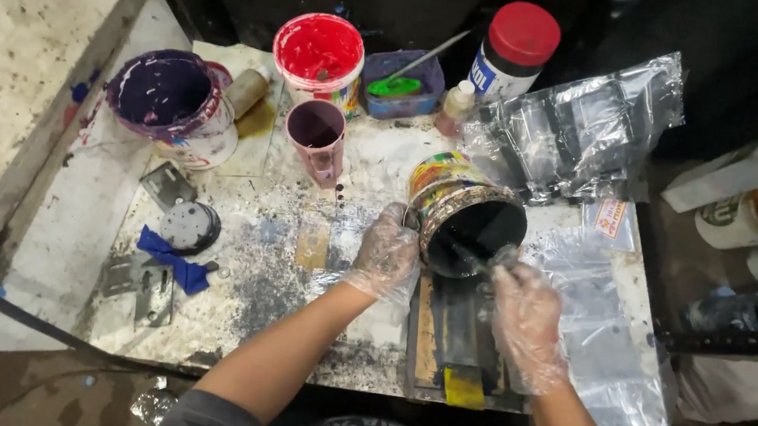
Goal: Sorting small plastic bags and preparing a screen printing frame and ink on a workbench.
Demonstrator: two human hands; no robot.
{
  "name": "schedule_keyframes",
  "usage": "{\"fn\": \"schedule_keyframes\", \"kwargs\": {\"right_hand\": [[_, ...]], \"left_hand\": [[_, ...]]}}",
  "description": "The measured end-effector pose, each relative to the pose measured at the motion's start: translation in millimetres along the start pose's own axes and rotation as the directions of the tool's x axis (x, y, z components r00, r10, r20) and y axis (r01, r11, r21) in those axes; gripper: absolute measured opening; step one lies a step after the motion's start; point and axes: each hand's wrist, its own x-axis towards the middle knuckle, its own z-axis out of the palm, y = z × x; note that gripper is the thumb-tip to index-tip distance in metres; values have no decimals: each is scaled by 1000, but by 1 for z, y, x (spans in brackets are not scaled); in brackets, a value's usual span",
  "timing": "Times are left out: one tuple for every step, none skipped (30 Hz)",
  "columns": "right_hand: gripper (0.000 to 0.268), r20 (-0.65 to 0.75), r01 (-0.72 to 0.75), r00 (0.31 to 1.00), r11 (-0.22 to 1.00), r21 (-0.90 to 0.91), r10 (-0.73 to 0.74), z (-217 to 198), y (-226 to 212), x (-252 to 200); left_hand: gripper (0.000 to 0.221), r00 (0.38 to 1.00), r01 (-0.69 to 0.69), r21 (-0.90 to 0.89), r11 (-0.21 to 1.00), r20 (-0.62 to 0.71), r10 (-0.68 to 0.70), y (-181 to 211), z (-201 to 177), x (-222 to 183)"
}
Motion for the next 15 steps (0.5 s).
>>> {"fn": "schedule_keyframes", "kwargs": {"right_hand": [[23, -21, 6, 1000, 998, -55, -7, -1, 4, 1], [23, -41, 11, 999, 994, -111, -15, -1, 9, 2], [23, -41, 11, 999, 994, -110, -16, 0, 16, 4], [23, -75, 14, 997, 981, -192, -28, 0, 24, 6], [24, -110, 12, 993, 962, -273, -43, 1, 31, 8], [24, -113, 11, 993, 962, -274, -43, 12, 41, 4], [18, -79, 136, 983, 940, -312, -168, 23, 52, 2], [13, -41, 259, 956, 902, -345, -290, 34, 63, -1], [13, -42, 257, 956, 902, -346, -289, 14, 30, 3], [15, -15, 50, 999, 990, -133, -53, -6, -2, 8], [19, 62, -177, 983, 981, 76, 172, -26, -34, 14], [19, 61, -175, 983, 982, 76, 170, -29, -38, 20], [18, 96, -334, 942, 875, 351, 321, -33, -41, 26], [18, 174, -455, 879, 670, 586, 444, -36, -45, 32], [18, 172, -452, 880, 671, 587, 442, -37, -52, 35]], "left_hand": [[18, 999, 34, -43, 998, 25, -33, -1, 1, 2], [19, 997, 70, -86, 994, 51, -65, -1, 2, 3], [19, 997, 69, -86, 994, 50, -65, 6, -6, -2], [20, 999, 5, -50, 999, 33, -4, 13, -13, -8], [21, 998, -60, -14, 998, 19, 60, 22, -21, -13], [21, 998, -64, -14, 998, 20, 64, 19, -19, -10], [19, 999, -25, -37, 999, 35, 26, 17, -16, -9], [18, 999, 15, -61, 998, 51, -12, 15, -14, -7], [18, 999, 14, -60, 998, 52, -11, 22, -21, -10], [19, 996, 52, -68, 996, 74, -47, 29, -28, -13], [19, 992, 90, -76, 993, 92, -83, 36, -36, -16], [19, 992, 90, -76, 993, 90, -83, 39, -36, -16], [24, 984, 140, -88, 986, 119, -129, 43, -37, -16], [28, 973, 191, -99, 977, 148, -175, 47, -38, -15], [28, 974, 190, -100, 977, 147, -174, 50, -40, -16]]}}
